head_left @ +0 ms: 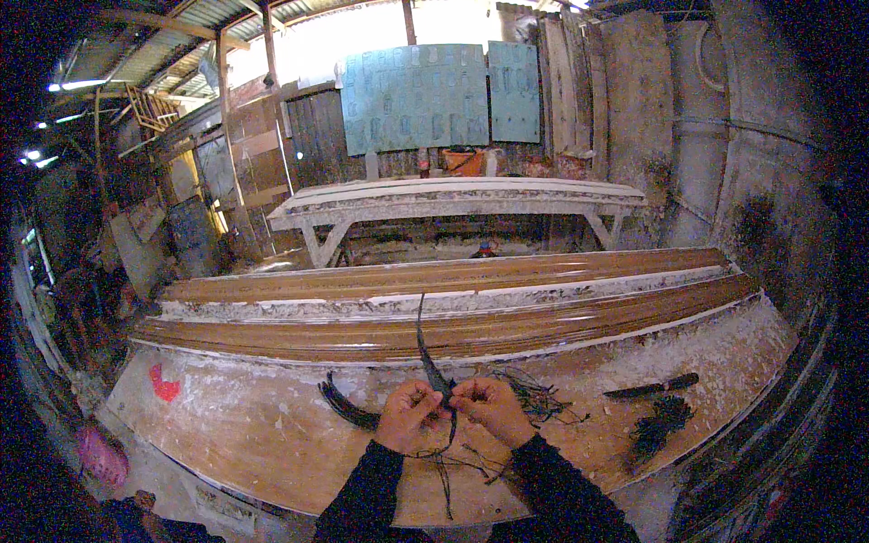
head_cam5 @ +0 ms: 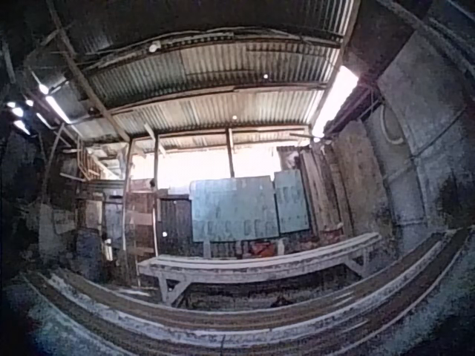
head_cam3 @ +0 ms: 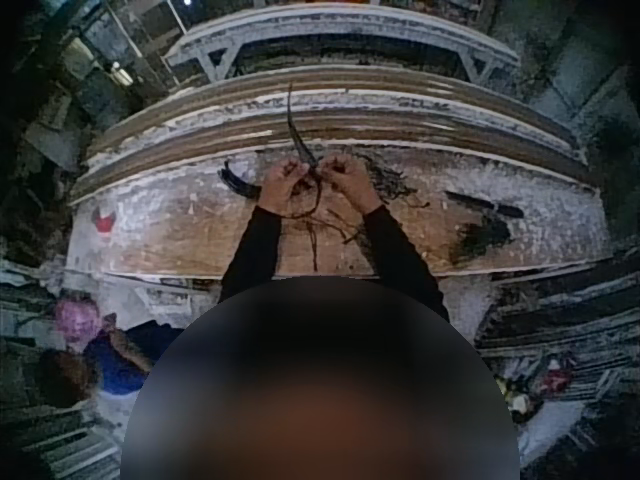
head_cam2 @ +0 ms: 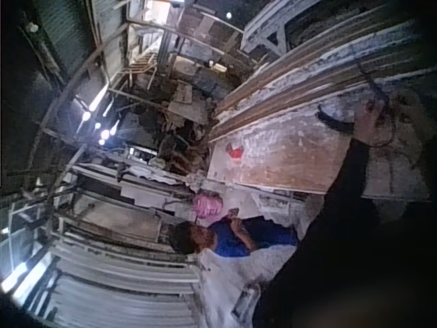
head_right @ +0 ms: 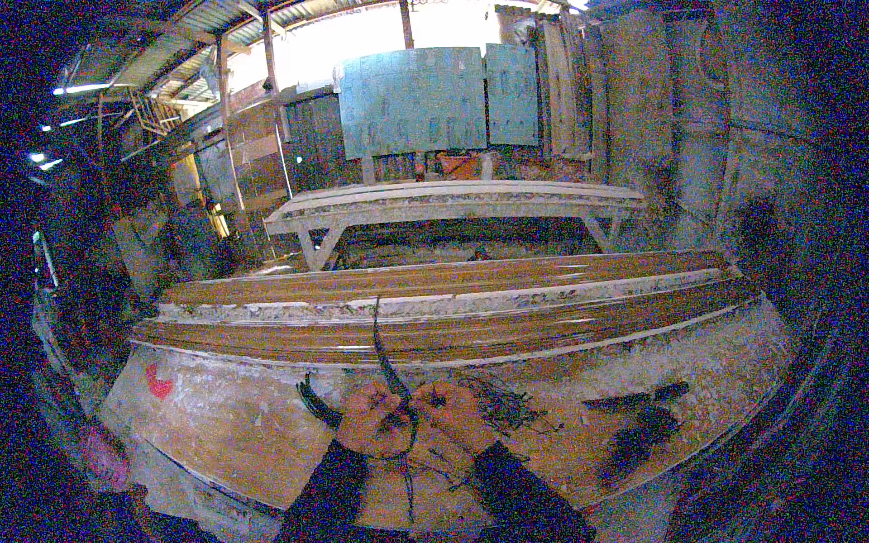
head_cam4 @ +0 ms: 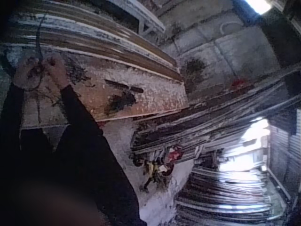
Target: The person repeatedly picks up thin dark bamboo strips from a pile on a workbench, peels or separates them by hand, and places them back on the table. A second person works in the background on a separate bench.
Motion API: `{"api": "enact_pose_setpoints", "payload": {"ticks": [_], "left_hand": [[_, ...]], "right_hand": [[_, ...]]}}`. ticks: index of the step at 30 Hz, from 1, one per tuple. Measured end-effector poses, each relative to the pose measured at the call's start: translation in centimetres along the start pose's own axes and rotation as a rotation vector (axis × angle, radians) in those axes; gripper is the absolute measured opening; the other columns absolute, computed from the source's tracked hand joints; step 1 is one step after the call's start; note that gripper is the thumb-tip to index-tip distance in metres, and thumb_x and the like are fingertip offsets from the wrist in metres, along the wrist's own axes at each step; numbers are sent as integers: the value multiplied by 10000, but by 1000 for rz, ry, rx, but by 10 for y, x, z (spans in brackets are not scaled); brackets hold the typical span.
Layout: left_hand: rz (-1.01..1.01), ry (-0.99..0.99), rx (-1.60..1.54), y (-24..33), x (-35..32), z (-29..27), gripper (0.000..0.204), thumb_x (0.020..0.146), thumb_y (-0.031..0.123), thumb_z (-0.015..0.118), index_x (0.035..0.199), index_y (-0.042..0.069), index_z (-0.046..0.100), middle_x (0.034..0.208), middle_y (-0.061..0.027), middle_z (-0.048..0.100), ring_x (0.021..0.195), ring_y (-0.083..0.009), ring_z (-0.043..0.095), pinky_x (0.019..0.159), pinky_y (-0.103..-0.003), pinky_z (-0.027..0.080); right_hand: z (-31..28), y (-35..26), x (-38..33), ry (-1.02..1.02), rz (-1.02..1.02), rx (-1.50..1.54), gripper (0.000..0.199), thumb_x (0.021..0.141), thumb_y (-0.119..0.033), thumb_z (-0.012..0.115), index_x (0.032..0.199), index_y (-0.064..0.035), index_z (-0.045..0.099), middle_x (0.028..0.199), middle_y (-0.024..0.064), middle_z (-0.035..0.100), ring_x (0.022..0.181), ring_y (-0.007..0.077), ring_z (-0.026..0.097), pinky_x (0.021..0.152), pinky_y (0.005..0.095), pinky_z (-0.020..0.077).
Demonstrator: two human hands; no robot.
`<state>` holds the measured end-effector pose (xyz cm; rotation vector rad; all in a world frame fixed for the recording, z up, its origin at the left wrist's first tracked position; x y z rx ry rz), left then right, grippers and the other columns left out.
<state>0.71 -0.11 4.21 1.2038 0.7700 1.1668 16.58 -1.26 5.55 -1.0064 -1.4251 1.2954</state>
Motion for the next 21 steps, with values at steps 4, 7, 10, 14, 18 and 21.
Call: {"api": "enact_pose_setpoints", "payload": {"ticks": [4, 7, 10, 14, 18, 21], "left_hand": [[31, 29, -14, -3, 2, 0, 127, 810, 153, 554, 812, 59, 469, 728, -50, 547, 649, -156, 592, 458, -239, 463], [74, 46, 33, -4, 2, -1, 130, 808, 150, 556, 810, 56, 467, 736, -48, 540, 644, -157, 588, 457, -244, 469], [72, 115, 12, -3, 0, -1, 128, 803, 138, 562, 807, 54, 465, 729, -43, 531, 638, -159, 586, 458, -245, 469], [123, 89, -8, 6, -3, 4, 163, 764, 105, 604, 819, 51, 461, 737, -47, 535, 637, -142, 567, 473, -242, 465], [115, 13, -53, 12, -7, 7, 208, 724, 65, 636, 835, 55, 460, 743, -44, 543, 631, -121, 542, 491, -241, 453], [102, 6, 1, 12, -6, 6, 214, 718, 45, 633, 849, 58, 464, 732, -33, 543, 624, -112, 533, 493, -235, 439]], "right_hand": [[2, 4, 4, 86, -291, -302, 161, 702, -75, 632, 838, -39, 553, 737, 5, 559, 666, 78, 525, 615, 225, 448], [2, 9, 6, 73, -324, -334, 177, 687, -56, 624, 846, -33, 549, 743, 16, 561, 687, 93, 534, 641, 239, 450], [2, 11, 5, 83, -361, -395, 162, 683, -59, 624, 828, -32, 558, 742, 24, 563, 695, 98, 537, 641, 245, 450], [2, 12, 5, 105, -446, -493, 138, 693, -65, 626, 818, -33, 577, 768, 30, 578, 698, 99, 541, 628, 241, 449], [3, 18, 7, -40, -102, -151, 141, 731, -69, 611, 864, -33, 580, 792, 28, 590, 694, 94, 547, 608, 231, 449], [3, 14, 5, -49, -53, 12, 137, 757, -73, 596, 884, -28, 567, 777, 22, 588, 674, 89, 548, 596, 225, 452]]}}
Point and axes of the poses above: each hand's wrist, its own x-axis towards the middle knuckle, its own z-axis out of the palm, y = z × x, the point moved 2 cm from there along x, towards the middle knuckle
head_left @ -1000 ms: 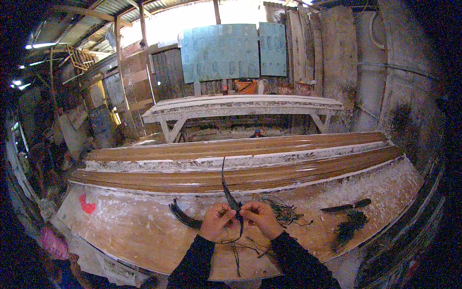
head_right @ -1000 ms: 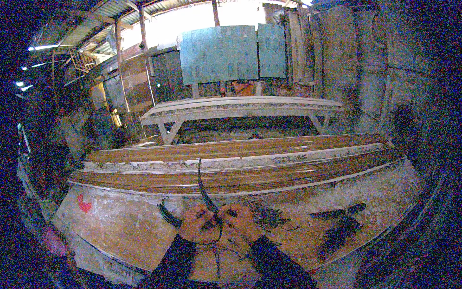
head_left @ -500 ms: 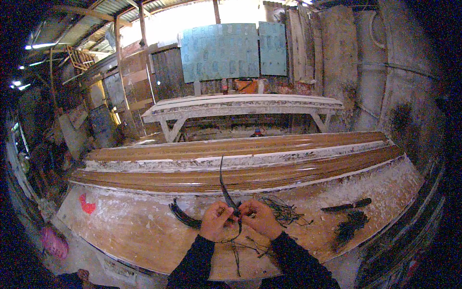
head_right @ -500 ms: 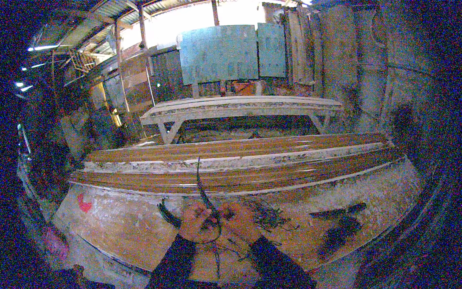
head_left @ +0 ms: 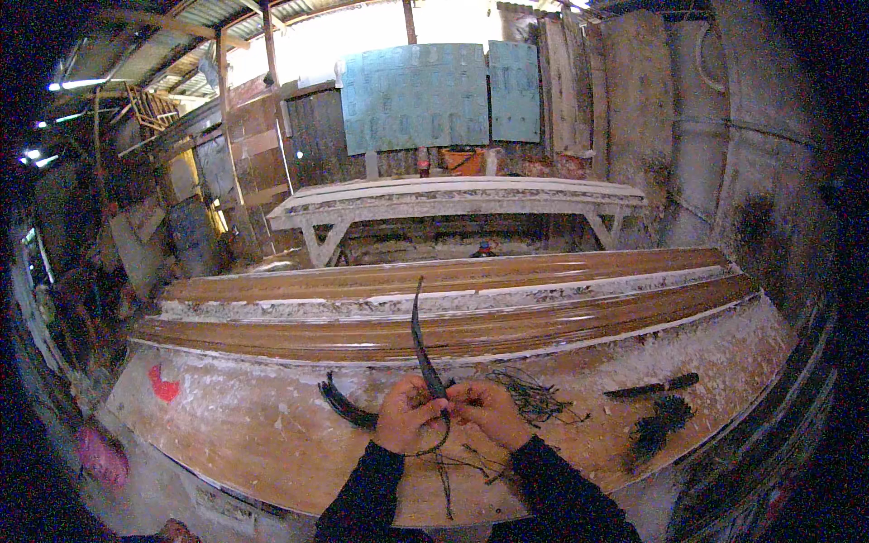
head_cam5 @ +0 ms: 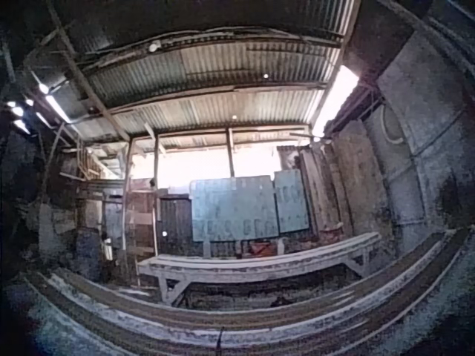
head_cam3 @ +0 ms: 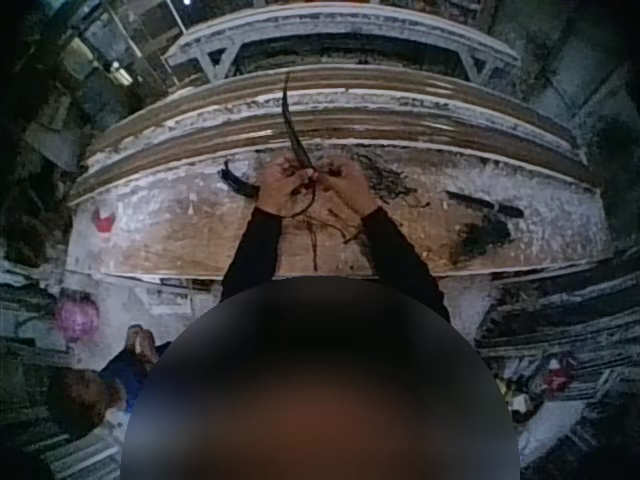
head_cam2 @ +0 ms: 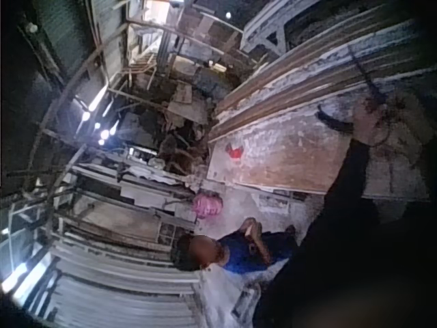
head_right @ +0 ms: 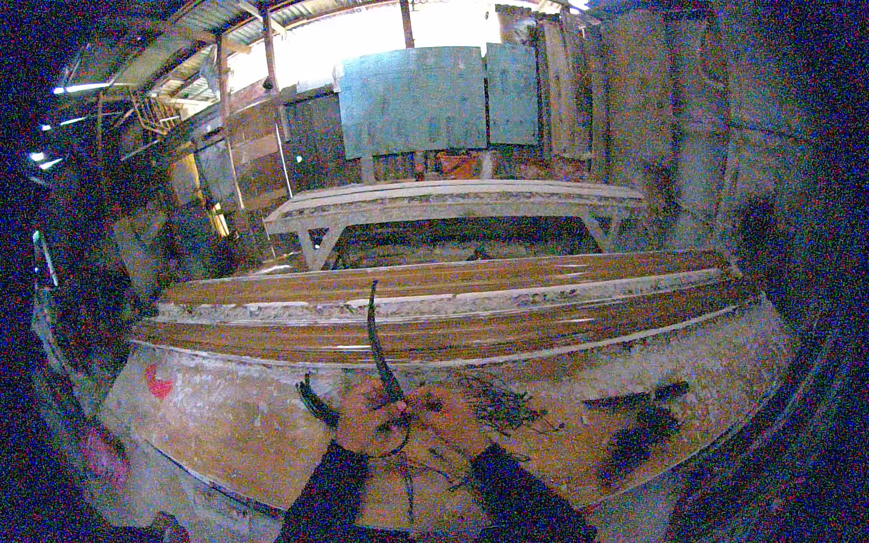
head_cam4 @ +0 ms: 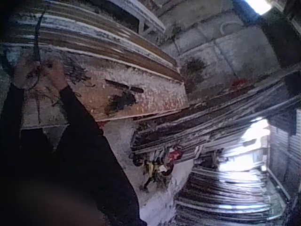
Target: The person repeatedly picks up thin dark bamboo strips from a pile on a workbench, peels or separates them by hand, and places them back on the table. A second person works in the background on a separate bench.
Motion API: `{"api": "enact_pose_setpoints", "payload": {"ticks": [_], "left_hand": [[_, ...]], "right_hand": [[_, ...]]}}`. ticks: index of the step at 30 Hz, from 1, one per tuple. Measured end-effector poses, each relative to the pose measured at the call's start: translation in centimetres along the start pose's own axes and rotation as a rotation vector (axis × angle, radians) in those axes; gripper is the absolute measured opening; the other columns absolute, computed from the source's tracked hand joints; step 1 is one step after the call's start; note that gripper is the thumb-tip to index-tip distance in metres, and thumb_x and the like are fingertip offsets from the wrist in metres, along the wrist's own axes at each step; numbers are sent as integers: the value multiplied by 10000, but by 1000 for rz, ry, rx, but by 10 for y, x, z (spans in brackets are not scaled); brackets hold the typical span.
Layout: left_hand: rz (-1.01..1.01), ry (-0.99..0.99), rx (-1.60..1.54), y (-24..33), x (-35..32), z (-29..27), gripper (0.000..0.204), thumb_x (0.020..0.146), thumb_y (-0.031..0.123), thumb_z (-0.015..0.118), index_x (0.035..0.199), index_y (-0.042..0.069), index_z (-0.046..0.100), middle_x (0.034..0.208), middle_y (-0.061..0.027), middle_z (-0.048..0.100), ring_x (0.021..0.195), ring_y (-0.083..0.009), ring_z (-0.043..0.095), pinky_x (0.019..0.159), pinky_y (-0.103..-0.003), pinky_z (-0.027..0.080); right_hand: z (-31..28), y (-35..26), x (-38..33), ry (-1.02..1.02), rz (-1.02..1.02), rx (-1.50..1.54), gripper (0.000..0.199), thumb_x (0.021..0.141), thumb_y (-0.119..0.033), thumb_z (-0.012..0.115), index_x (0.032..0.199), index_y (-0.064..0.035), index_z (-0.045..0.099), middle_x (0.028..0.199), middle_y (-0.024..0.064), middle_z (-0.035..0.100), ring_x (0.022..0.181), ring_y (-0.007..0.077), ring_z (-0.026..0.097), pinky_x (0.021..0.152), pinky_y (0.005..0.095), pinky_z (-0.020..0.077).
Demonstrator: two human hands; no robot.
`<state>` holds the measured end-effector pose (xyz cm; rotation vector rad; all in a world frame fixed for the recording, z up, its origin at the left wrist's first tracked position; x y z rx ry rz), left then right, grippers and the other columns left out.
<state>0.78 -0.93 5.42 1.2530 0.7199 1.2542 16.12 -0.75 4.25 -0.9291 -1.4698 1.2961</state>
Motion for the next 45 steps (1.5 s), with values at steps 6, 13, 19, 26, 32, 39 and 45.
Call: {"api": "enact_pose_setpoints", "payload": {"ticks": [6, 13, 19, 26, 32, 39, 45], "left_hand": [[-31, -43, 11, -10, 4, -3, 218, 722, 3, 605, 883, 59, 471, 721, -13, 537, 618, -98, 528, 499, -232, 435], [62, -73, 19, -8, 2, 1, 211, 733, -41, 530, 912, 55, 475, 757, -12, 532, 625, -92, 519, 513, -235, 437], [102, -31, 89, -9, 2, -3, 235, 743, -14, 524, 965, 44, 471, 778, -12, 525, 663, -107, 519, 520, -234, 438], [-29, 51, -57, -13, 4, -6, 315, 754, 41, 554, 1056, 60, 466, 830, -19, 545, 730, -118, 549, 551, -228, 473], [-32, -8, -15, -10, 5, -7, 317, 768, 54, 540, 1074, 58, 459, 848, -19, 544, 755, -117, 550, 570, -226, 477], [127, -49, 150, -20, 9, -6, 437, 723, -10, 526, 1137, 67, 408, 918, -39, 531, 854, -126, 518, 738, -260, 446], [75, -106, 80, -29, 7, -7, 553, 698, -34, 546, 1200, 66, 337, 891, -32, 521, 837, -129, 522, 737, -262, 443]], "right_hand": [[1, -15, -4, 6, -40, 59, 124, 745, -65, 614, 850, -39, 553, 765, 25, 582, 677, 93, 546, 604, 228, 454], [2, -16, -4, 33, -165, 99, 118, 728, -25, 620, 761, -54, 511, 730, 28, 573, 649, 101, 537, 580, 233, 446], [0, -15, -3, 51, -199, 77, 128, 744, -34, 609, 748, -62, 484, 734, 27, 564, 634, 97, 524, 568, 228, 438], [-2, -18, -3, 95, -284, 61, 136, 767, -64, 599, 762, -77, 464, 721, 18, 557, 639, 87, 522, 562, 221, 433], [-3, -14, -3, 96, -302, -22, 140, 774, -66, 590, 786, -80, 451, 740, 11, 549, 639, 86, 518, 572, 227, 438], [-2, -7, 0, 52, -322, -62, 153, 780, -51, 572, 817, -90, 429, 765, 1, 538, 680, 81, 512, 580, 222, 438], [-3, -9, -1, 47, -260, -61, 155, 772, -34, 572, 813, -92, 436, 763, 1, 534, 684, 81, 513, 564, 220, 439]]}}
Point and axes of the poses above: each hand's wrist, its own x-axis towards the middle knuckle, its own z-axis out of the palm, y = z × x, the point moved 2 cm from there along x, towards the middle knuckle
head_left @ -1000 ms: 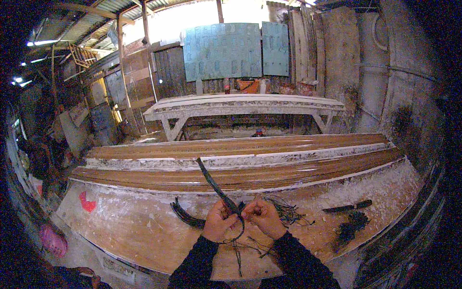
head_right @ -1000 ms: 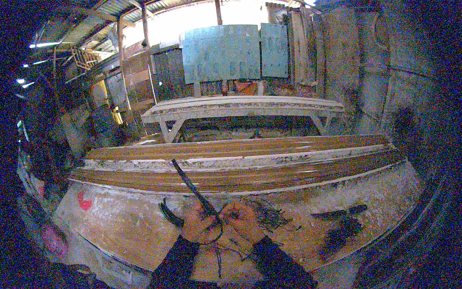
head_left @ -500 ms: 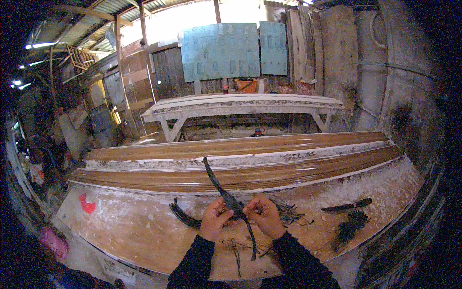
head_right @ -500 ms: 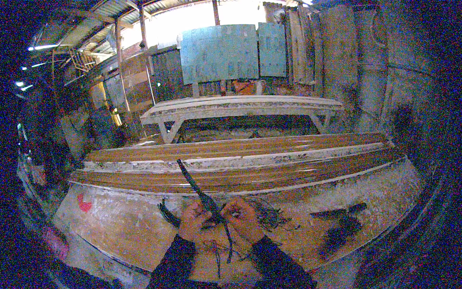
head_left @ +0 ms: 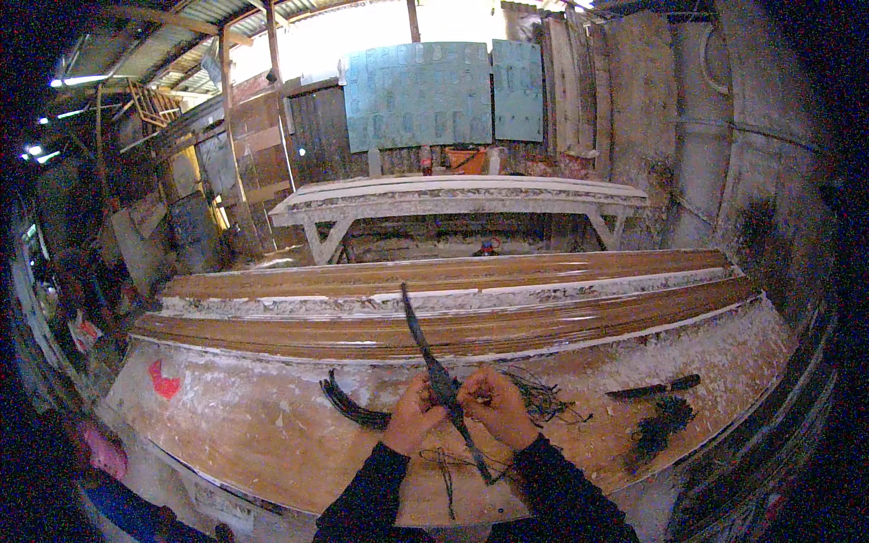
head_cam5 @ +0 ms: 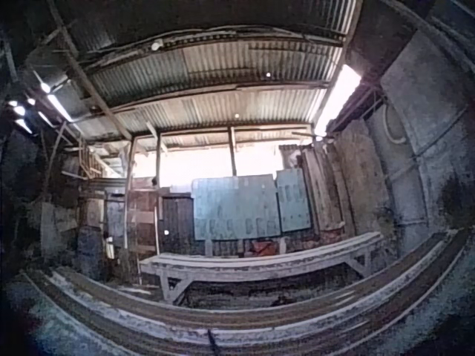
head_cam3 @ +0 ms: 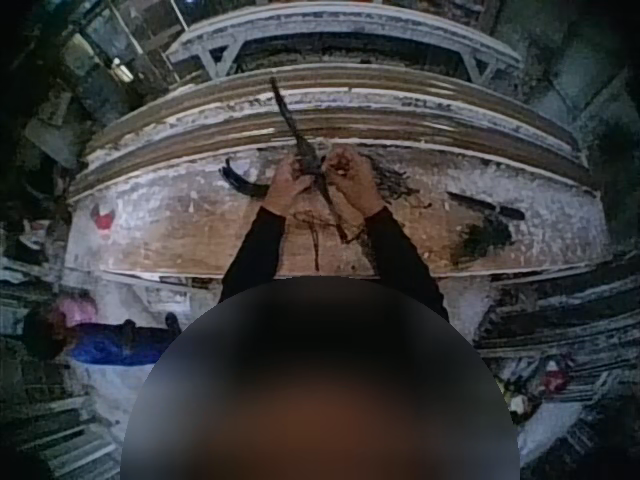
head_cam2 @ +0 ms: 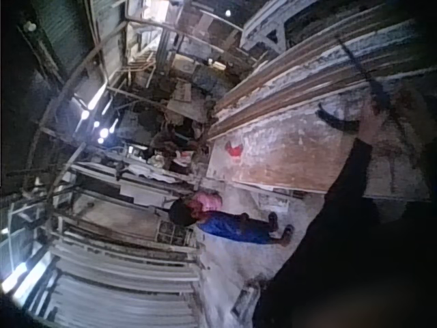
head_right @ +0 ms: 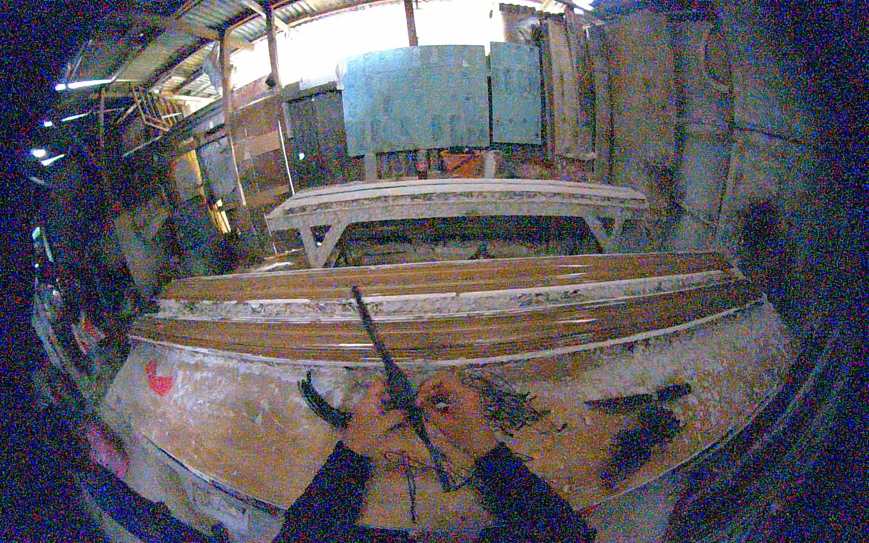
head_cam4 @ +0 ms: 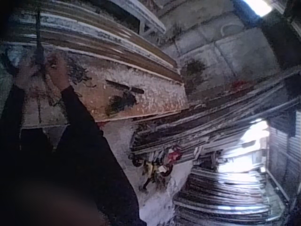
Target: The person repeatedly picks up thin dark bamboo strips from a pile on a workbench, peels or separates them by hand, and places them back on the table. A second person works in the background on a separate bench.
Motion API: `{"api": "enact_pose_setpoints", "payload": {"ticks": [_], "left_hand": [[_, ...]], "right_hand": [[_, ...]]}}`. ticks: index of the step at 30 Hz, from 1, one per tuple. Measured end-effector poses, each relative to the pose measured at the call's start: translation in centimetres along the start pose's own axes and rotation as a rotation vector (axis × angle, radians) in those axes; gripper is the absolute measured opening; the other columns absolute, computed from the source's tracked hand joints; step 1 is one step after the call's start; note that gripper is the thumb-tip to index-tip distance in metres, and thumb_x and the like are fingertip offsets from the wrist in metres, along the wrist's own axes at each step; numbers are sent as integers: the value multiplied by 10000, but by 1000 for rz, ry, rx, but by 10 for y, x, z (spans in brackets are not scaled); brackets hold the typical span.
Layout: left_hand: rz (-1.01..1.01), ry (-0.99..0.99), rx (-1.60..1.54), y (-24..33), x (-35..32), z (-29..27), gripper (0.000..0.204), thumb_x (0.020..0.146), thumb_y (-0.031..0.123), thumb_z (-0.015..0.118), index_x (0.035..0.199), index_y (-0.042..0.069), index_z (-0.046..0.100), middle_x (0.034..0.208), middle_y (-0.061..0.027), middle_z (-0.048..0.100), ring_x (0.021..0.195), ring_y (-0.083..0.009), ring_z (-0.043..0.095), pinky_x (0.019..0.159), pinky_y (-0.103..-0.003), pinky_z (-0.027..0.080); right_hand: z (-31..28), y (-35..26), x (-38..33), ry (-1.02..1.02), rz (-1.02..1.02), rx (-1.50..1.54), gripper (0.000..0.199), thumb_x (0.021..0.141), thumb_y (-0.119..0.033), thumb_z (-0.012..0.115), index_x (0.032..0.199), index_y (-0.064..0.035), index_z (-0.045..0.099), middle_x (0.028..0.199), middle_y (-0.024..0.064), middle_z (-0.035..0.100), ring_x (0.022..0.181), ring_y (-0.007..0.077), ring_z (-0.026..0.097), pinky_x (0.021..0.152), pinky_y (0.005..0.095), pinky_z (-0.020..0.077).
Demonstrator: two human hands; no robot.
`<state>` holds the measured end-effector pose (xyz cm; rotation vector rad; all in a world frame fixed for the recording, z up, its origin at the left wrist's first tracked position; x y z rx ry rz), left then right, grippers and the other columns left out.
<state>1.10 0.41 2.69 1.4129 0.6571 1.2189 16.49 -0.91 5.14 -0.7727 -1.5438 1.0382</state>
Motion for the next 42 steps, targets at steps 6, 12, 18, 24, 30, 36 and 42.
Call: {"api": "enact_pose_setpoints", "payload": {"ticks": [6, 12, 18, 24, 30, 36, 42], "left_hand": [[-69, 67, 40, 4, 2, -2, 537, 712, -6, 576, 1200, 65, 361, 785, -5, 499, 708, -92, 505, 632, -220, 427], [-20, 92, 103, 20, -2, 2, 445, 720, 30, 605, 1135, 69, 451, 738, 11, 485, 676, -69, 481, 601, -196, 401], [49, 116, 174, 20, 0, 1, 412, 723, 52, 614, 1110, 69, 473, 741, 15, 487, 711, -76, 470, 669, -203, 387], [-3, 154, 48, 18, 0, 2, 409, 733, 48, 603, 1118, 75, 468, 766, 19, 484, 744, -81, 463, 714, -208, 377], [-23, 182, -46, 22, -2, 3, 380, 750, 38, 588, 1109, 82, 472, 768, 30, 464, 737, -70, 455, 692, -193, 372], [121, 243, 98, 18, 1, 1, 334, 757, 61, 594, 1075, 87, 495, 763, 36, 446, 733, -68, 450, 694, -196, 371], [97, 195, 105, 24, -1, 4, 465, 737, 66, 625, 1151, 95, 415, 759, 26, 443, 717, -77, 453, 665, -201, 382]], "right_hand": [[0, -2, 0, 103, -35, -39, 174, 763, -35, 583, 854, -83, 443, 763, 7, 533, 658, 83, 518, 547, 215, 449], [1, 10, 0, -37, 138, -32, 324, 726, 1, 606, 955, -93, 397, 754, 20, 531, 622, 109, 525, 510, 237, 469], [1, 6, 2, -62, 210, 113, 453, 699, 8, 629, 1031, -106, 343, 726, 37, 538, 602, 121, 533, 510, 249, 475], [1, -12, -1, -32, 259, 255, 485, 707, -21, 634, 1073, -114, 330, 734, 45, 555, 649, 129, 553, 527, 255, 480], [2, -13, 0, -3, 308, 305, 504, 704, -67, 662, 1081, -123, 332, 741, 31, 557, 649, 114, 541, 526, 246, 476], [6, -6, 0, -97, 218, 23, 508, 702, -76, 669, 1079, -121, 332, 734, 38, 563, 626, 109, 535, 519, 240, 468], [5, -6, 0, -48, 245, 159, 495, 710, -63, 656, 1081, -119, 334, 697, 22, 539, 602, 98, 519, 507, 222, 444]]}}
Point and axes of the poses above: each hand's wrist, its own x-axis towards the middle knuckle, its own z-axis out of the palm, y = z × x, the point moved 2 cm from there along x, towards the middle knuckle
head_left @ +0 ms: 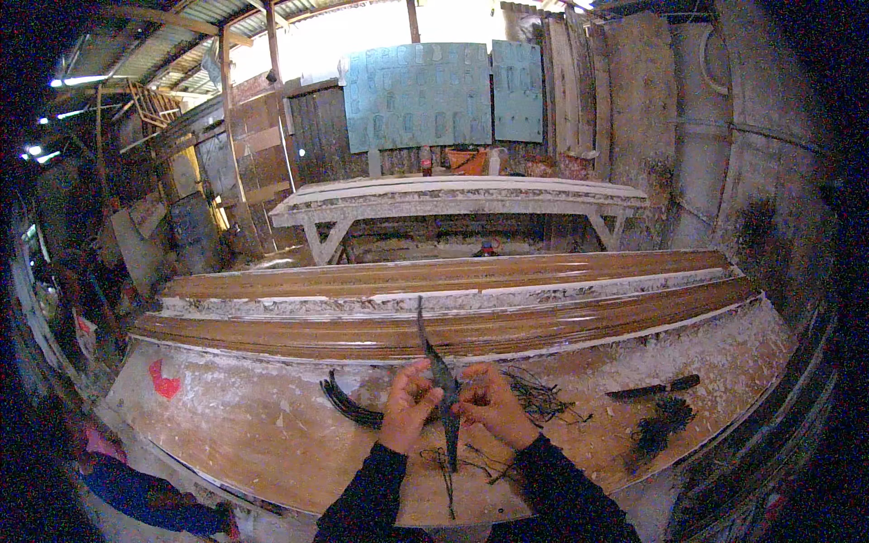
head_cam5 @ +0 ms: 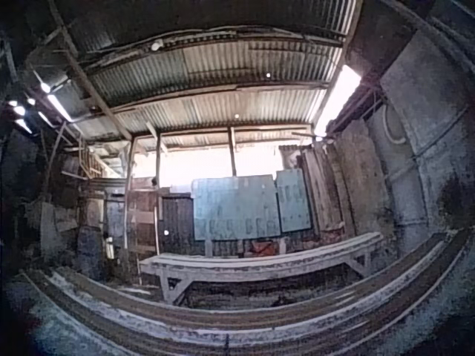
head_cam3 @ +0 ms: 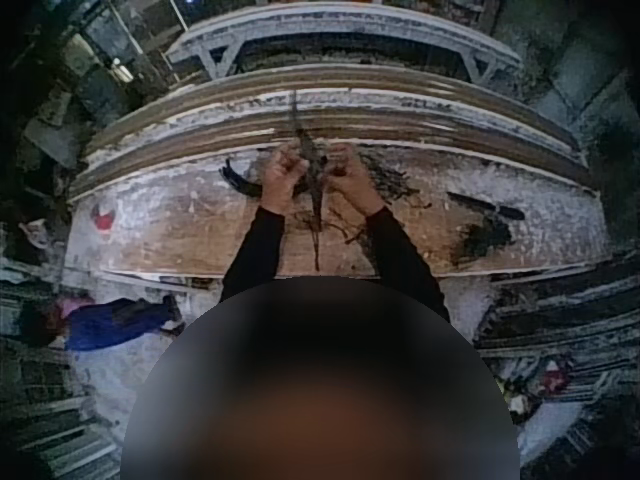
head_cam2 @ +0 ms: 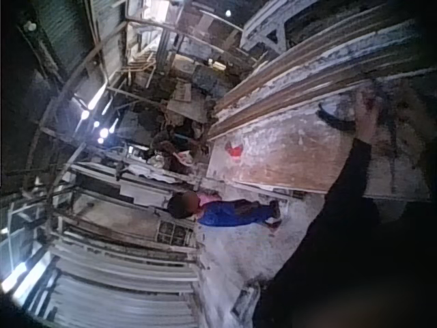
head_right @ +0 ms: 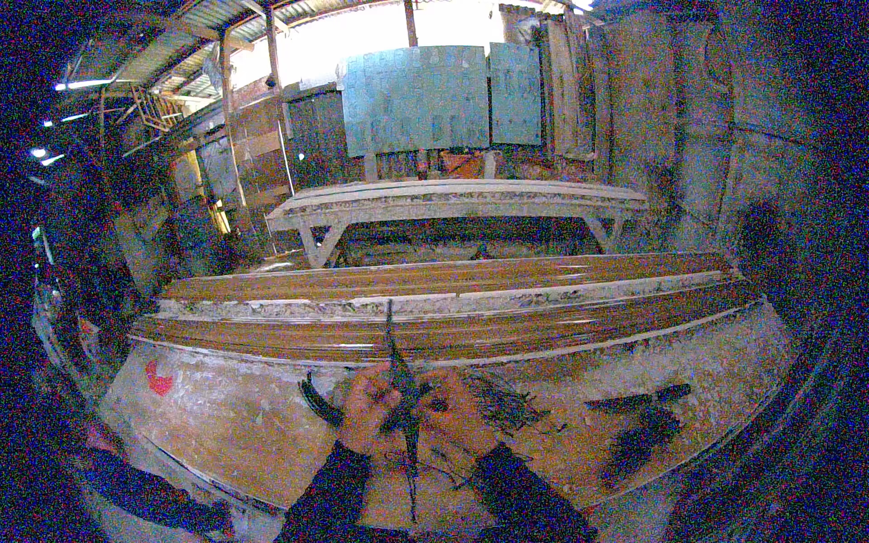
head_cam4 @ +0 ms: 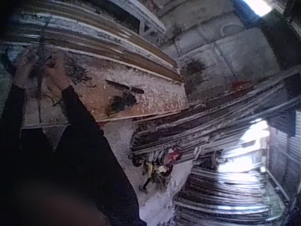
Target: The person repeatedly picks up thin dark bamboo strips from a pile on a workbench, peels or separates them by hand, and places them back on the table. A second person works in the background on a separate bench.
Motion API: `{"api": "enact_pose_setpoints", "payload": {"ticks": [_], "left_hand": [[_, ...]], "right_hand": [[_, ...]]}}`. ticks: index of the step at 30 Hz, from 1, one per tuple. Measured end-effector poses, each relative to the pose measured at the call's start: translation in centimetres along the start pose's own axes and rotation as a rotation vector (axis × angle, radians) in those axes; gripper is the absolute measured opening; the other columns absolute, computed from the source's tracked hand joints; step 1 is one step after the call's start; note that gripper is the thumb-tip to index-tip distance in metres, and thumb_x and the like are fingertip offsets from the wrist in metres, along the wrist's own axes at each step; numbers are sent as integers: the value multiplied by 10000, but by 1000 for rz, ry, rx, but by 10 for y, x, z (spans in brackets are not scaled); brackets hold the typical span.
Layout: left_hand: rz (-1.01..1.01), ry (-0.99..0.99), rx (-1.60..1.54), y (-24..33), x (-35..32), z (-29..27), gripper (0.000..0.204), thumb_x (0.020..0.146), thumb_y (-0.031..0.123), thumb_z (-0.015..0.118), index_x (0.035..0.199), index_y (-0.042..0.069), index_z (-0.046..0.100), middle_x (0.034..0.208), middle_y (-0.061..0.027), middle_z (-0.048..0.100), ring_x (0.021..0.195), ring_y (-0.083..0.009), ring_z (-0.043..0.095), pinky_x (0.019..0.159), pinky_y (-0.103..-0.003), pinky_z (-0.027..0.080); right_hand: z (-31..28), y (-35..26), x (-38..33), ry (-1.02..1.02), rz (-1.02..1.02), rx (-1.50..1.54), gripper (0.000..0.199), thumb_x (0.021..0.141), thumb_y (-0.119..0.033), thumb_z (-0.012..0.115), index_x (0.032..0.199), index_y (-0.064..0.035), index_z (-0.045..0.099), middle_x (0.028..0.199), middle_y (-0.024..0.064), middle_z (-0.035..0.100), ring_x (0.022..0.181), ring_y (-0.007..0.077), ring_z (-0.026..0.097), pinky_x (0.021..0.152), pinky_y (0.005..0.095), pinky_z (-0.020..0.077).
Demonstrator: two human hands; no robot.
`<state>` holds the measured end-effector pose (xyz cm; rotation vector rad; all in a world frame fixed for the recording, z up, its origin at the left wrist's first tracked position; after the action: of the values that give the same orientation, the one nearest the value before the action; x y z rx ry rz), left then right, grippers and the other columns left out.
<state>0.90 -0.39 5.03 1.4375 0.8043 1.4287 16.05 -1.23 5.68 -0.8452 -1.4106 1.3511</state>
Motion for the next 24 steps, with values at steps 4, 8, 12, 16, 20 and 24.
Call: {"api": "enact_pose_setpoints", "payload": {"ticks": [4, 8, 12, 16, 20, 24], "left_hand": [[-60, -125, -2, 3, -3, 5, 584, 712, 55, 653, 1204, 101, 342, 740, 18, 434, 694, -78, 451, 633, -191, 386], [-67, -100, -50, 4, -2, 6, 578, 704, 55, 661, 1194, 97, 357, 708, 24, 428, 672, -67, 447, 610, -188, 386], [-96, -102, -66, 6, -3, 4, 571, 702, 63, 665, 1188, 91, 365, 681, 30, 428, 640, -63, 454, 576, -189, 388], [-37, -82, -17, 8, -2, 5, 563, 701, 60, 664, 1182, 87, 373, 676, 27, 436, 605, -61, 463, 533, -185, 387], [-88, -60, -85, 3, -1, 5, 552, 701, 39, 658, 1175, 85, 379, 670, 30, 443, 593, -52, 458, 516, -181, 382], [-48, -62, -76, -1, 0, 4, 540, 700, 17, 650, 1166, 82, 384, 657, 37, 443, 593, -44, 452, 521, -176, 375]], "right_hand": [[-1, -7, -1, 54, -35, 19, 475, 717, -54, 646, 1073, -116, 338, 681, 17, 533, 592, 94, 520, 497, 220, 437], [-1, -15, -3, 71, -50, -11, 458, 718, -62, 647, 1057, -118, 344, 680, 12, 534, 557, 91, 515, 469, 212, 429], [0, -17, -4, 73, -51, 22, 455, 715, -67, 650, 1050, -119, 346, 686, 11, 537, 525, 90, 510, 438, 203, 415], [0, -18, -4, 92, -55, -37, 468, 712, -69, 653, 1060, -119, 344, 683, 16, 538, 533, 93, 514, 443, 206, 420], [2, -18, -5, -6, -14, -93, 518, 700, -70, 666, 1094, -124, 334, 673, 12, 528, 558, 89, 514, 466, 208, 429], [4, -17, -5, -65, 37, -101, 560, 688, -74, 681, 1119, -126, 327, 665, 5, 516, 572, 86, 511, 484, 213, 433]]}}
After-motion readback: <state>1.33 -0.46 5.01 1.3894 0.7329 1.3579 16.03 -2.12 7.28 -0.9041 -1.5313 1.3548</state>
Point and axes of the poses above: each hand's wrist, its own x-axis towards the middle knuckle, its own z-axis out of the palm, y = z × x, the point moved 2 cm from there along x, towards the middle knuckle
